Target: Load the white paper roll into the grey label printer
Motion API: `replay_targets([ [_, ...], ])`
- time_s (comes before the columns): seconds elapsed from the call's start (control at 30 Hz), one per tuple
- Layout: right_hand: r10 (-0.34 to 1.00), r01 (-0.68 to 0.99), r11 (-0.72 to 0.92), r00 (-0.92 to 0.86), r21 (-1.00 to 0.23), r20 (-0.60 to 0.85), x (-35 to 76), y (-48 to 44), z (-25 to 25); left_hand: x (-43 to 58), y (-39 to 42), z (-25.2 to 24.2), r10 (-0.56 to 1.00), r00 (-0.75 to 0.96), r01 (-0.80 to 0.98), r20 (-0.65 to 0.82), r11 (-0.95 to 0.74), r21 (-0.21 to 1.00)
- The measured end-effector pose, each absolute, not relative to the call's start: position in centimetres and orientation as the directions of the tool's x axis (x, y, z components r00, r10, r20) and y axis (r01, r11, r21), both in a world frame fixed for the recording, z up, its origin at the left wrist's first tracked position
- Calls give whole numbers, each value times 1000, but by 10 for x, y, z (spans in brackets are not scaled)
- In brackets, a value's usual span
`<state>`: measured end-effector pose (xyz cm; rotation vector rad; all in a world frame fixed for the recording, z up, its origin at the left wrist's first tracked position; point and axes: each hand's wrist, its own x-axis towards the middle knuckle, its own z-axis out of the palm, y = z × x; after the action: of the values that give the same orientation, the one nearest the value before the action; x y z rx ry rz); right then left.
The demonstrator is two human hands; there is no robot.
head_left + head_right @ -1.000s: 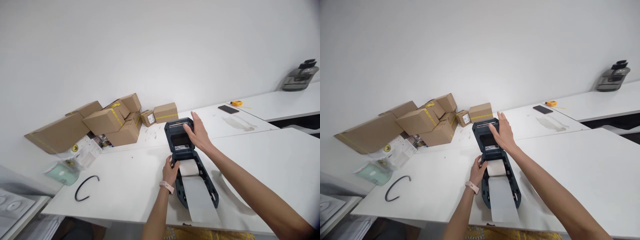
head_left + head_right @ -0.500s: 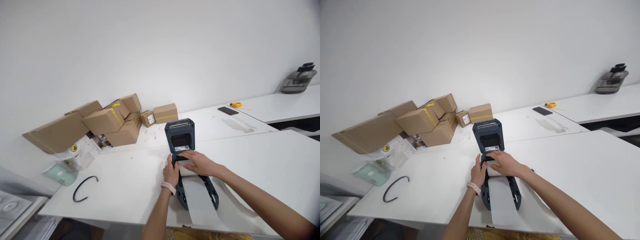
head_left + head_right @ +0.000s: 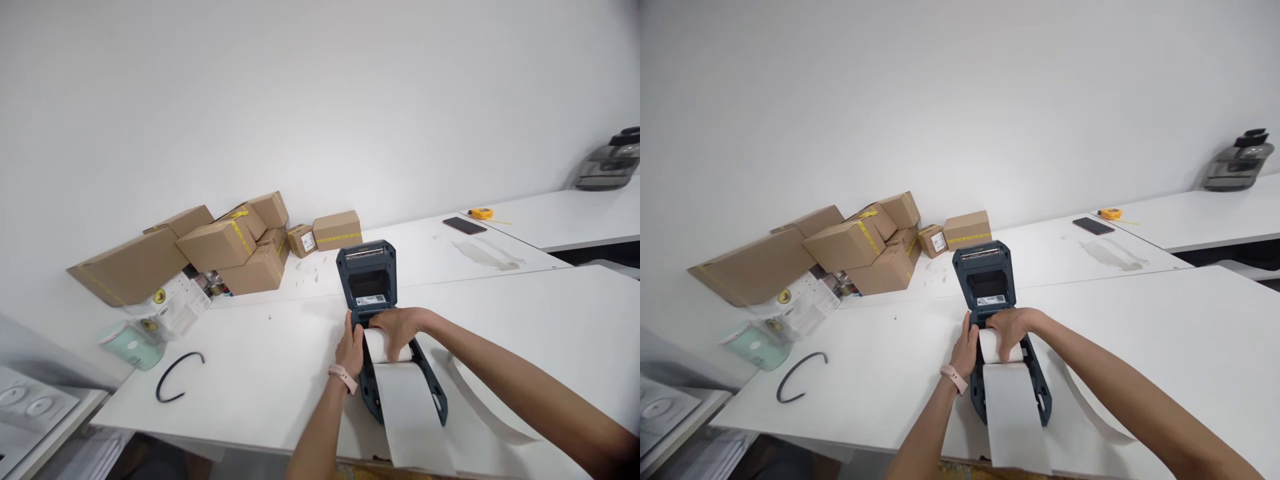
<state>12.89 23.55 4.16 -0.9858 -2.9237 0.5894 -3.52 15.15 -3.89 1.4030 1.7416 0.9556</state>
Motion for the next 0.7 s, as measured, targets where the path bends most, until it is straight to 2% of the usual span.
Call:
replay_targets([
  [0.07,520,554,719,-829,-420,-204,138,232,56,-37,152,-41,984,-162,463,-67,136,876],
  [0.13,467,500,666,-858,-554,-212,156,228,70,-38,152,-44,986,-148,460,-71,132,878],
  [0.23,422,322,512,-902,-797,-94,198,221,81,-38,154,-48,989,-133,456,-63,117,882],
  [0.33,531,167,359,-846,-918,54,245,219,75,-37,157,-51,990,-127,450,-56,108,887],
  [0.43,741,140,235,-666,-962,84,276,228,52,-37,157,-51,990,-127,439,-65,115,891],
  [0.53,921,203,141,-385,-969,54,283,248,14,-38,157,-51,989,-131,430,-73,123,894],
  [0.6,985,257,84,-167,-963,42,279,263,-14,-38,157,-52,988,-134,428,-75,126,895],
  [0.7,999,303,44,-4,-952,45,269,279,-53,-37,157,-52,989,-131,428,-68,118,896],
])
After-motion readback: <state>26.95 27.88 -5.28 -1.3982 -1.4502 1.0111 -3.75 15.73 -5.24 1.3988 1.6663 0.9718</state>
